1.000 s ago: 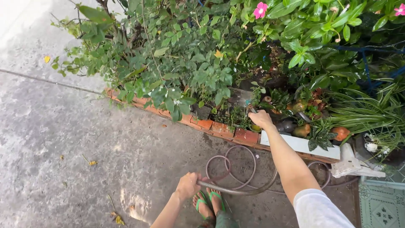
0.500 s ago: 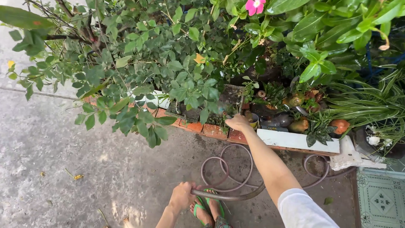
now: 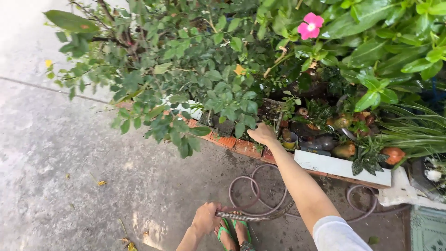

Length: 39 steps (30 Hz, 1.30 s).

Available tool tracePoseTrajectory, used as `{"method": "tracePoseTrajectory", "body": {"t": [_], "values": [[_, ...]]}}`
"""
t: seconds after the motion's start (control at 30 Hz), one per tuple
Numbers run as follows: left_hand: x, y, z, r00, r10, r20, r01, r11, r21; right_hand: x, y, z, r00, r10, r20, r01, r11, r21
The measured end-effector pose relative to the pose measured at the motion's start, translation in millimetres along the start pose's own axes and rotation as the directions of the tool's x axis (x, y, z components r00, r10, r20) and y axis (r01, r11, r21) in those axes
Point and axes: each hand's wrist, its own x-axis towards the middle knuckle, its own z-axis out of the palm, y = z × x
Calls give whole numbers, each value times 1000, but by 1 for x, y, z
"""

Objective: Watering various garden plants and potted flowers using a hose with a spray nozzle attachment.

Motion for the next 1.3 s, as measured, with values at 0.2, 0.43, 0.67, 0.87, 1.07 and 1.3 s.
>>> {"method": "tracePoseTrajectory", "body": {"t": [0.2, 0.43, 0.67, 0.87, 1.07, 1.3], "values": [[-32, -25, -21, 999, -51, 19, 51, 998, -30, -27, -36, 32, 999, -25, 48, 25, 1000, 4], [-84, -111, -28, 976, -65, -206, 52, 997, -65, -78, -131, 83, 992, -120, 30, 123, 987, -106], [-122, -195, -79, 942, -208, -262, 179, 975, -131, -108, -257, 163, 978, -205, -40, 200, 974, -107], [-165, -219, -152, 922, -271, -276, 180, 933, -312, -85, -344, 205, 969, -248, -10, 240, 946, -217], [-173, -262, -191, 910, -266, -318, 104, 889, -447, -66, -404, 215, 957, -276, -88, 252, 944, -215], [-142, -303, -227, 907, -320, -275, 151, 854, -498, -14, -472, 235, 951, -276, -135, 248, 949, -196]]}}
